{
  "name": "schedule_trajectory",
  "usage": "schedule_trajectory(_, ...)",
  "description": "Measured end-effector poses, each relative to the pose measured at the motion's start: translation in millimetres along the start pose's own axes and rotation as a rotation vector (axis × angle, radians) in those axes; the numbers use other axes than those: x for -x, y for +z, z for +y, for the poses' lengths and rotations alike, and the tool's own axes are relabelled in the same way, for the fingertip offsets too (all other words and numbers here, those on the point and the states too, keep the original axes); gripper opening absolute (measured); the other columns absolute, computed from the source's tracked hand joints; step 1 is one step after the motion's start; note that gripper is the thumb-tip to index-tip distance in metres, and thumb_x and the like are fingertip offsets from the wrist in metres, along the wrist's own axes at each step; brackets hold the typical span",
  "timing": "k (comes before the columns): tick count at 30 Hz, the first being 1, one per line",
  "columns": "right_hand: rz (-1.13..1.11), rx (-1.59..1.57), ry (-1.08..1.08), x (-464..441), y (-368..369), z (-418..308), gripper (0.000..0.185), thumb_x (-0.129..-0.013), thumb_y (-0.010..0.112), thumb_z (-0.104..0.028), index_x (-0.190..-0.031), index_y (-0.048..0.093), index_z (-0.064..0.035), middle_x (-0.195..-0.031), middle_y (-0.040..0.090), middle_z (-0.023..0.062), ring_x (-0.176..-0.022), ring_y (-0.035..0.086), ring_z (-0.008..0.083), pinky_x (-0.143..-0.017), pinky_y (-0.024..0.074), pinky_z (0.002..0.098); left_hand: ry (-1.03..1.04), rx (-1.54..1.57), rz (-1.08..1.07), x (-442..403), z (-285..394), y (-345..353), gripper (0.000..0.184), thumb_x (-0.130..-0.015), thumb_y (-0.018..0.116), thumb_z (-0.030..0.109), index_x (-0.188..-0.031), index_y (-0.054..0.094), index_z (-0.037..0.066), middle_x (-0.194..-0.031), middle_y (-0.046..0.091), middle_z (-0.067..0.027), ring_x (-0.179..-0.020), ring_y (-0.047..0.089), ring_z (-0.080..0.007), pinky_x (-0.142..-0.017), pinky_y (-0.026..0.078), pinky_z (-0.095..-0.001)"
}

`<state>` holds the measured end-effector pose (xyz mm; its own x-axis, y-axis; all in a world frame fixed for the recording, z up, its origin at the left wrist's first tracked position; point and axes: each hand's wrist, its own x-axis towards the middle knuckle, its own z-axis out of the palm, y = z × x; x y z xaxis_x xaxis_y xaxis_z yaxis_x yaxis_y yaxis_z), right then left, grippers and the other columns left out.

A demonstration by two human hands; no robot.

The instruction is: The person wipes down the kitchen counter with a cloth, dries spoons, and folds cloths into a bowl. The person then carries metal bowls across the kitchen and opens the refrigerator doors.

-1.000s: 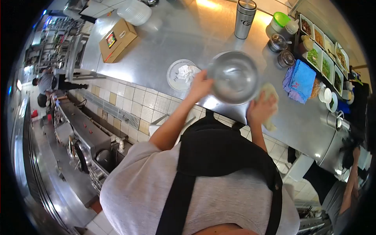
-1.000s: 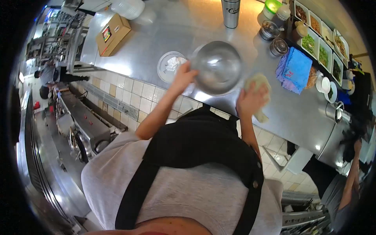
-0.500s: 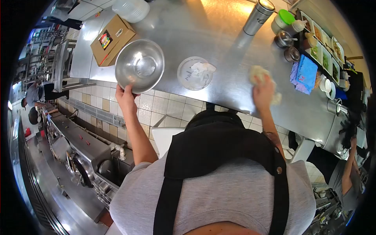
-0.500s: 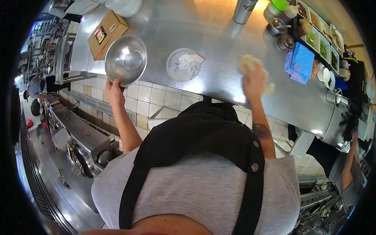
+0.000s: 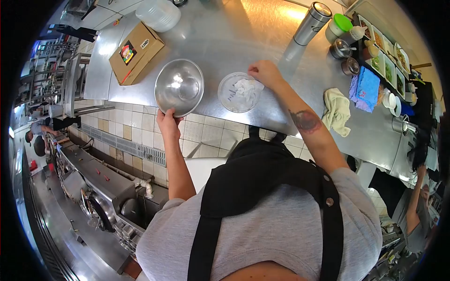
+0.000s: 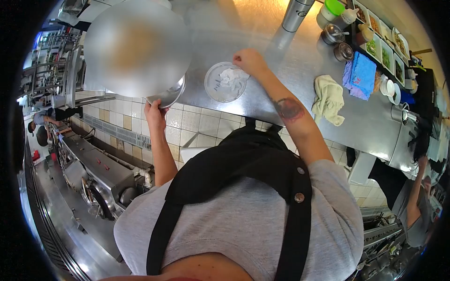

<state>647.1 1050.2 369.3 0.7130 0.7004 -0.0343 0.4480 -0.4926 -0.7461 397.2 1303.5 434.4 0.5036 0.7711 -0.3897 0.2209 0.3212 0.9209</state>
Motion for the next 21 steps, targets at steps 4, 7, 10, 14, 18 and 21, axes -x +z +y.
schedule_trajectory(4,0.001,0.252,0.028,-4,19,1,0.014,-0.073,0.061,-0.017,-0.08,0.066,-0.006,-0.075,0.064,0.0157,-0.072,0.063,0.0328,-0.066,0.0505,0.0436,-0.014,-0.007,-0.013,1,-5,-8,0.021,-0.08,0.052,0.005,-0.101,0.051,0.001,-0.081,0.059,-0.0075,-0.059,0.058,-0.0132,-0.044,0.048,-0.0218)
schedule_trajectory(7,0.107,0.32,0.091,3,26,6,0.014,-0.074,0.058,-0.015,-0.077,0.065,-0.0045,-0.074,0.063,0.0177,-0.072,0.063,0.0349,-0.066,0.0506,0.0457,-0.07,-0.014,-0.012,1,-12,-9,0.021,-0.08,0.053,0.005,-0.101,0.05,0.001,-0.081,0.06,-0.0077,-0.056,0.058,-0.014,-0.042,0.047,-0.0222)
schedule_trajectory(10,0.218,0.313,0.164,21,18,8,0.014,-0.074,0.056,-0.015,-0.076,0.063,-0.0026,-0.072,0.062,0.0192,-0.072,0.062,0.0375,-0.067,0.0505,0.0471,-0.091,-0.025,-0.062,-7,-18,-7,0.023,-0.08,0.053,0.004,-0.102,0.05,0.0,-0.083,0.061,-0.0094,-0.055,0.059,-0.0154,-0.04,0.047,-0.022)
schedule_trajectory(14,0.344,0.249,0.303,52,-9,34,0.014,-0.074,0.057,-0.015,-0.075,0.06,-0.0015,-0.07,0.062,0.0204,-0.07,0.061,0.0398,-0.066,0.0499,0.0481,-0.091,-0.081,-0.164,-19,-14,16,0.032,-0.08,0.054,0.006,-0.111,0.049,0.004,-0.093,0.06,-0.0089,-0.071,0.061,-0.0166,-0.049,0.05,-0.0254)
schedule_trajectory(18,0.423,0.167,0.346,117,-46,51,0.013,-0.074,0.056,-0.014,-0.076,0.06,-0.0017,-0.07,0.062,0.0207,-0.068,0.06,0.0403,-0.064,0.0482,0.0486,0.014,-0.147,-0.287,-26,-8,53,0.039,-0.081,0.057,0.011,-0.118,0.047,0.008,-0.108,0.057,-0.0077,-0.091,0.057,-0.0179,-0.062,0.049,-0.0308)
schedule_trajectory(21,0.527,0.063,0.455,188,-78,58,0.013,-0.074,0.056,-0.014,-0.074,0.06,-0.0014,-0.071,0.061,0.0219,-0.07,0.059,0.0391,-0.066,0.0476,0.0461,0.109,-0.197,-0.419,4,12,98,0.037,-0.083,0.055,0.013,-0.118,0.047,0.006,-0.107,0.057,-0.0098,-0.087,0.058,-0.0185,-0.061,0.049,-0.03)
